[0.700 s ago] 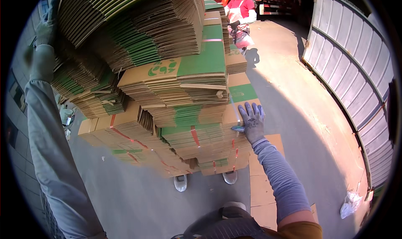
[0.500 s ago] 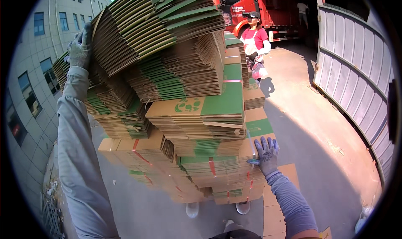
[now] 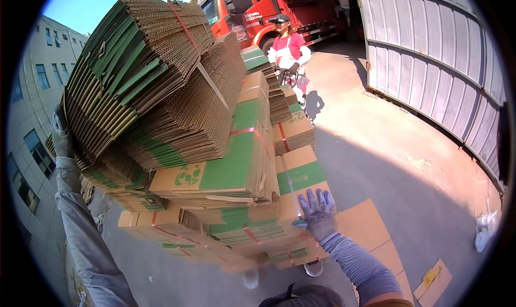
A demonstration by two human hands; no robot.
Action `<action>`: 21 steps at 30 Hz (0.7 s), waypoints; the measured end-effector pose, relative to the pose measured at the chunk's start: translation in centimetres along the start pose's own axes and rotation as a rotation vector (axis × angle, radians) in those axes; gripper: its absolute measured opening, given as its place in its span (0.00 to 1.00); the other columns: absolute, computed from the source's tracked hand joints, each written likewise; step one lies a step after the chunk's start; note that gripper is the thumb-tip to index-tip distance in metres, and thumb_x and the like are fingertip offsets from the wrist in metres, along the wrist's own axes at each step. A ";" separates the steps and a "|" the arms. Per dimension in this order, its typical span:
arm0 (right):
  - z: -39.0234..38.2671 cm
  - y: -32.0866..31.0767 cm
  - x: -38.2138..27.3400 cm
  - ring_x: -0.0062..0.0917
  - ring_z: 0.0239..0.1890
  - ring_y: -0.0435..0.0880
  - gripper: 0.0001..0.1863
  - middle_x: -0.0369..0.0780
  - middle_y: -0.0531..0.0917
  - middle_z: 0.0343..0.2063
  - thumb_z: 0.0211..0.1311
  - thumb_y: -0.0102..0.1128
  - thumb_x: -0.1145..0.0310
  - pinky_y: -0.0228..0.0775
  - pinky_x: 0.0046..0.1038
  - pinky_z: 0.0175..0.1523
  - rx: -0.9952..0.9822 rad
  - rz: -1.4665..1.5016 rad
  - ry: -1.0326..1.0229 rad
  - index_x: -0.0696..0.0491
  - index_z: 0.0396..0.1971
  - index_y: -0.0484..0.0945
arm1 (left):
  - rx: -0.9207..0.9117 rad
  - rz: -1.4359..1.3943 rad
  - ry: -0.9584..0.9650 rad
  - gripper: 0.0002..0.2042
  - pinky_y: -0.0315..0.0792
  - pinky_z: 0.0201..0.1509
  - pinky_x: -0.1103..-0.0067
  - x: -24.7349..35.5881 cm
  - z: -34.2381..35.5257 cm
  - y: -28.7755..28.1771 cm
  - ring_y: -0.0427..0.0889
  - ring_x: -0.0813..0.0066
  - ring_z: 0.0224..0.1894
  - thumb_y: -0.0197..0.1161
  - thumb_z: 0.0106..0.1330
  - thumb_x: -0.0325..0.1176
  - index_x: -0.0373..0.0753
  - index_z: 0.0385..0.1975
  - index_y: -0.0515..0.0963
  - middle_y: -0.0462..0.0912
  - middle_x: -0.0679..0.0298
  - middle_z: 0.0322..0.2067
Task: The person pushes a stack of cardboard boxes into a warehouse, picks up a tape dispenser, and applies tape to the boxes. They then pull a pallet jack loaded with more cardboard boxes and apply tape to those boxes while others assist.
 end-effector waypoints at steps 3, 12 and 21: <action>-0.6 -0.2 -0.5 0.46 0.66 0.53 0.42 0.46 0.62 0.62 0.51 0.53 0.38 0.40 0.53 0.69 0.034 0.003 0.013 0.47 0.63 0.59 | -0.047 0.013 0.010 0.23 0.60 0.63 0.73 -0.7 0.4 -0.1 0.71 0.57 0.56 0.34 0.75 0.44 0.34 0.61 0.62 0.71 0.51 0.54; -1.8 -0.5 -2.3 0.45 0.65 0.54 0.41 0.45 0.62 0.61 0.51 0.53 0.39 0.40 0.51 0.69 0.090 -0.094 0.075 0.47 0.63 0.60 | -0.040 -0.339 -0.144 0.28 0.60 0.63 0.75 -0.1 1.2 2.3 0.72 0.61 0.56 0.39 0.72 0.52 0.38 0.63 0.63 0.71 0.53 0.56; -4.2 -1.8 -2.1 0.40 0.67 0.52 0.46 0.41 0.62 0.62 0.47 0.53 0.33 0.35 0.47 0.71 -0.011 -0.219 0.240 0.44 0.63 0.59 | -0.080 -0.480 -0.360 0.24 0.60 0.63 0.76 7.2 1.2 6.2 0.73 0.61 0.56 0.36 0.75 0.46 0.40 0.64 0.60 0.72 0.54 0.56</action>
Point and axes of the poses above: each hand's wrist, its own z-axis towards the middle knuckle, its own y-axis out of the palm, x = y × z, the point moved 4 cm from there along z, towards the middle knuckle
